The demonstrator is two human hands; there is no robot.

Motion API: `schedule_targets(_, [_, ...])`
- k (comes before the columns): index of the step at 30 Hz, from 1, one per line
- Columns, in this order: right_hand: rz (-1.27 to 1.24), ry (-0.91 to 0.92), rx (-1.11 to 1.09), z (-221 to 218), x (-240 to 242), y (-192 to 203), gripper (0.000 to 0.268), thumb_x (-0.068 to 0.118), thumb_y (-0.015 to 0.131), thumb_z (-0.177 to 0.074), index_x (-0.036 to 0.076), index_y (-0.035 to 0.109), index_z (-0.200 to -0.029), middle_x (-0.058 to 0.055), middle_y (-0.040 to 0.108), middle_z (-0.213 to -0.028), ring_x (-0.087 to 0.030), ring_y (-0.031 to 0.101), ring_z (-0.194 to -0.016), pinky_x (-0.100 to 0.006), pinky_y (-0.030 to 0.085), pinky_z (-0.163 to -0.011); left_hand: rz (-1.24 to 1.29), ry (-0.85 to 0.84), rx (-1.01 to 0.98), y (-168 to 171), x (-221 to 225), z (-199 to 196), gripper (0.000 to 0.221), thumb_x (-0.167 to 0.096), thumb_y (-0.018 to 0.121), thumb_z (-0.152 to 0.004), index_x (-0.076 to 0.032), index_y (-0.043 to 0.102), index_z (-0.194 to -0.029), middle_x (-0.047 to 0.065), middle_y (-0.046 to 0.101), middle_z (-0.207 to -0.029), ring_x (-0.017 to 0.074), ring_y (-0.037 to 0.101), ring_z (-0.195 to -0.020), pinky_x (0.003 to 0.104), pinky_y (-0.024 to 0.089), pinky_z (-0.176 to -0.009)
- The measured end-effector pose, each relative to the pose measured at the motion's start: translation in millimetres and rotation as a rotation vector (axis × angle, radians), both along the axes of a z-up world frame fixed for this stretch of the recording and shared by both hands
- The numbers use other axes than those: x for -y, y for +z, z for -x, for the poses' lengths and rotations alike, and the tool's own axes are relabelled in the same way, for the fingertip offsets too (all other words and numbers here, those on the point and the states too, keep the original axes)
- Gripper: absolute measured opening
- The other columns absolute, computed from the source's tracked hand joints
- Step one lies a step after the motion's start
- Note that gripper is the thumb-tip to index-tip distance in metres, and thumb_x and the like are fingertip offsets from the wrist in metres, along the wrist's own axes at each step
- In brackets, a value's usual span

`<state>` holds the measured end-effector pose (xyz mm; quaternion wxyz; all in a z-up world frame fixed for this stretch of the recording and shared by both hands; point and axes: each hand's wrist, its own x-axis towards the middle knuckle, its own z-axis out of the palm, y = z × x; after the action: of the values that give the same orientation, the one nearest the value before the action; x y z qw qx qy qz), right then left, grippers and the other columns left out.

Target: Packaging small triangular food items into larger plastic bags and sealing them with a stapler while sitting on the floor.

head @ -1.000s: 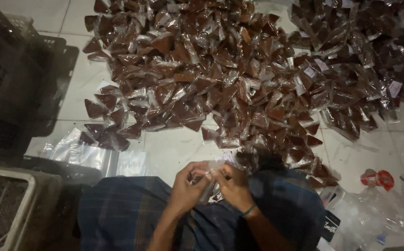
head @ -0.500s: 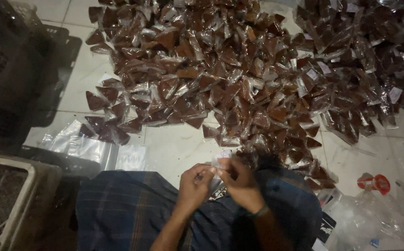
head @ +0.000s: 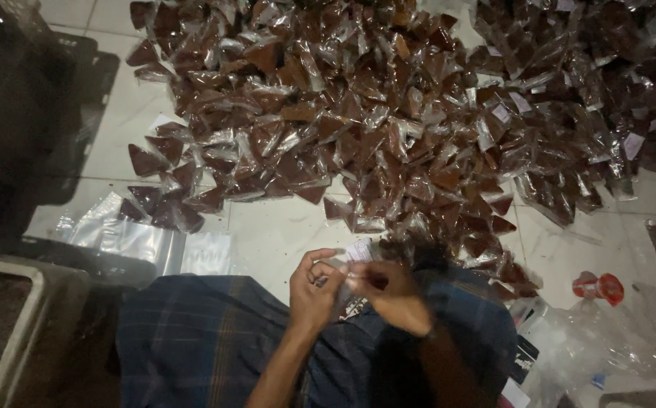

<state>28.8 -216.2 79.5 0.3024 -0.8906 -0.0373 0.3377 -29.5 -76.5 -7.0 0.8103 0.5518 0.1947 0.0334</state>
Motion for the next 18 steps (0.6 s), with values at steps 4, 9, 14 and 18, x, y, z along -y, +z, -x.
schedule_targets(4, [-0.04, 0.193, 0.377, -5, 28, -63, 0.013, 0.027, 0.063, -0.092, 0.018, 0.067, -0.083, 0.003, 0.065, -0.084, -0.016, 0.057, -0.08, -0.033, 0.046, -0.077, -0.199, 0.003, 0.006, 11, 5, 2, 0.023, -0.004, 0.07, -0.085, -0.004, 0.075, -0.107, 0.006, 0.077, -0.087, 0.0102, 0.066, -0.071, 0.024, 0.055, -0.069])
schedule_targets(9, [-0.239, 0.166, 0.298, -13, 28, -58, 0.006, 0.019, 0.072, -0.089, 0.014, 0.074, -0.091, 0.0, 0.061, -0.085, -0.012, 0.053, -0.065, -0.027, 0.046, -0.056, -0.227, -0.167, 0.01, -23, -5, 7, 0.017, -0.02, 0.063, -0.093, -0.006, 0.073, -0.095, 0.009, 0.071, -0.111, 0.0263, 0.072, -0.1, 0.037, 0.071, -0.076])
schedule_targets(14, [0.026, -0.148, -0.091, -10, 6, -65, 0.051, 0.052, 0.048, -0.101, 0.006, 0.065, -0.111, -0.001, 0.057, -0.07, -0.012, 0.052, -0.052, -0.028, 0.047, -0.047, -0.243, 0.033, 0.123, -23, -9, 11, 0.017, -0.018, 0.063, -0.094, -0.005, 0.069, -0.084, 0.008, 0.065, -0.093, 0.0233, 0.065, -0.083, 0.037, 0.062, -0.07])
schedule_targets(18, [0.492, 0.141, -0.017, 13, 31, -187, 0.072, 0.069, 0.051, -0.092, 0.004, 0.073, -0.113, -0.017, 0.075, -0.105, -0.031, 0.072, -0.086, -0.043, 0.054, -0.076, -0.367, 0.118, 0.233, -7, -11, 15, 0.014, -0.01, 0.064, -0.092, -0.002, 0.065, -0.081, 0.004, 0.058, -0.081, 0.016, 0.053, -0.076, 0.03, 0.045, -0.074])
